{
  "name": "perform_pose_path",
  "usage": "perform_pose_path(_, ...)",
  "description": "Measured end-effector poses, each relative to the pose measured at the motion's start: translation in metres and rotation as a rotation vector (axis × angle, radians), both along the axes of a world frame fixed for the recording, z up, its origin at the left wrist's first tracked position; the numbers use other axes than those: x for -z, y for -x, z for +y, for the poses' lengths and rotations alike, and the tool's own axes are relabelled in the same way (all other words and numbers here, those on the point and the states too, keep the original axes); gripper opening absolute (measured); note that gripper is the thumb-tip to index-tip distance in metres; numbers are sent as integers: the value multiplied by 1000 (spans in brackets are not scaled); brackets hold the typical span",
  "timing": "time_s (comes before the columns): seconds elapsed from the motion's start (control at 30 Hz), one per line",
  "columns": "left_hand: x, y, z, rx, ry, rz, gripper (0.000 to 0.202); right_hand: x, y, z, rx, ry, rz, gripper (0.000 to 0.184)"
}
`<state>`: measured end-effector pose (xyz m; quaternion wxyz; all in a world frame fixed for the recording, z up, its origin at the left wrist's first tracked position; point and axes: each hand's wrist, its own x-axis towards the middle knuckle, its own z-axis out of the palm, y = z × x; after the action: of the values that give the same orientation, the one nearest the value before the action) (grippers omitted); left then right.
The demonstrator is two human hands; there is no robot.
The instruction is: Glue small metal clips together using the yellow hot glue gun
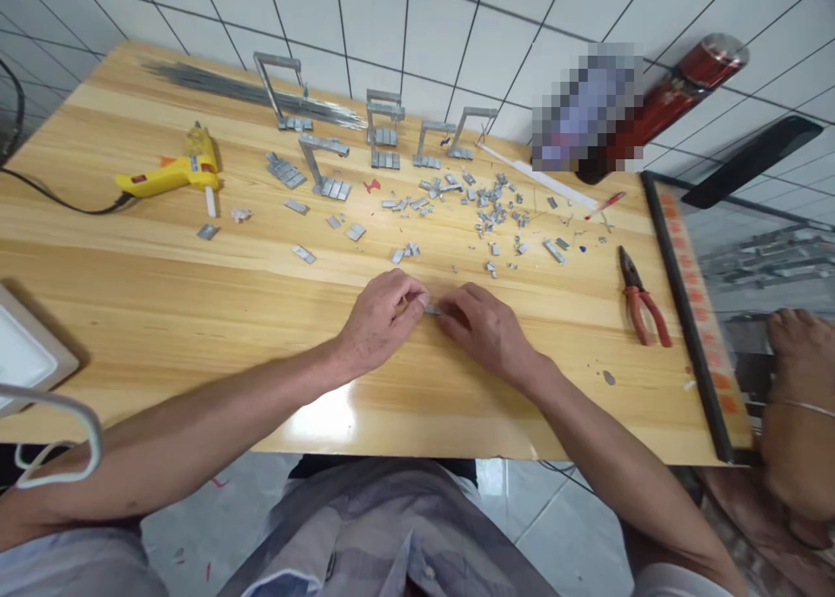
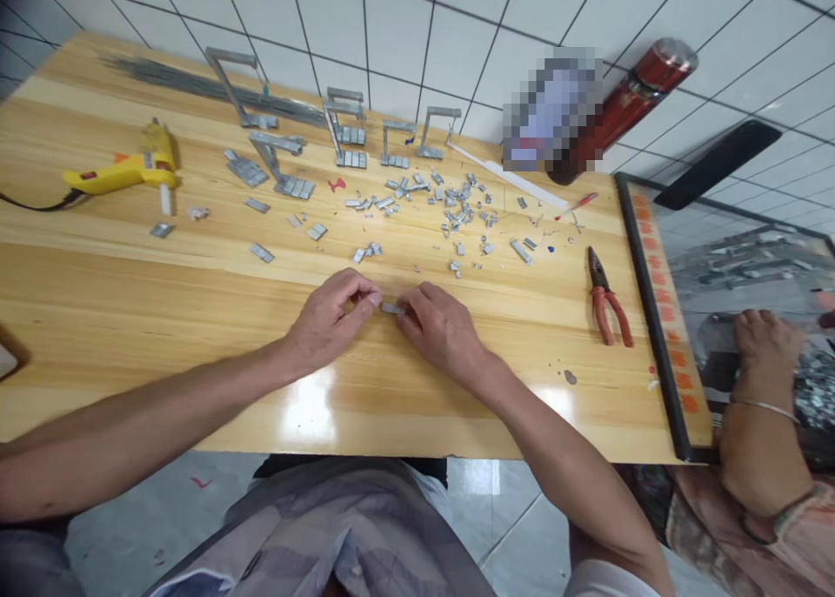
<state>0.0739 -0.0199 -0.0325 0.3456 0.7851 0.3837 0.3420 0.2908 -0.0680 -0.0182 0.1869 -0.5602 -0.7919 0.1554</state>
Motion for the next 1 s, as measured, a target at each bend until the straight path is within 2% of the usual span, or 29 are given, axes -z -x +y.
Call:
perform_pose_path(0.07, 3, 1, 0, 7, -36, 35, 14, -7, -13, 1, 59, -50, 58, 14)
perform_pose_path(0.13, 6, 1, 0, 19, -106, 96, 12, -16, -33, 3, 191, -91, 87, 15)
perform_pose_path(0.23, 12, -1, -2, 57, -226, 259, 21, -25, -67, 7, 357, -147, 83, 13)
perform_pose_path(0.33, 16, -2, -1, 101, -269, 356, 13, -24, -95, 7, 470, -137, 83, 15)
perform_pose_path(0.43, 15, -3, 2, 101, -237, 269, 10, -15, -112, 6, 557, -113, 103, 20)
perform_pose_path(0.57, 10, -1, 8, -19, -152, 20, 9, -5, -129, 6, 657, -143, 133, 23)
perform_pose_path(0.63, 9, 0, 10, -70, -108, -31, 9, -5, -139, 8, 708, -159, 140, 22)
perform_pose_path(0.7, 11, 0, 10, -47, -112, -18, 11, -7, -150, 13, 743, -188, 133, 22)
perform_pose_path(0.83, 15, 1, 7, 77, -190, 108, 18, -14, -173, 26, 795, -239, 53, 19)
perform_pose_path(1.0, 17, 1, 3, 84, -245, 208, 17, -12, -193, 46, 813, -202, -58, 17)
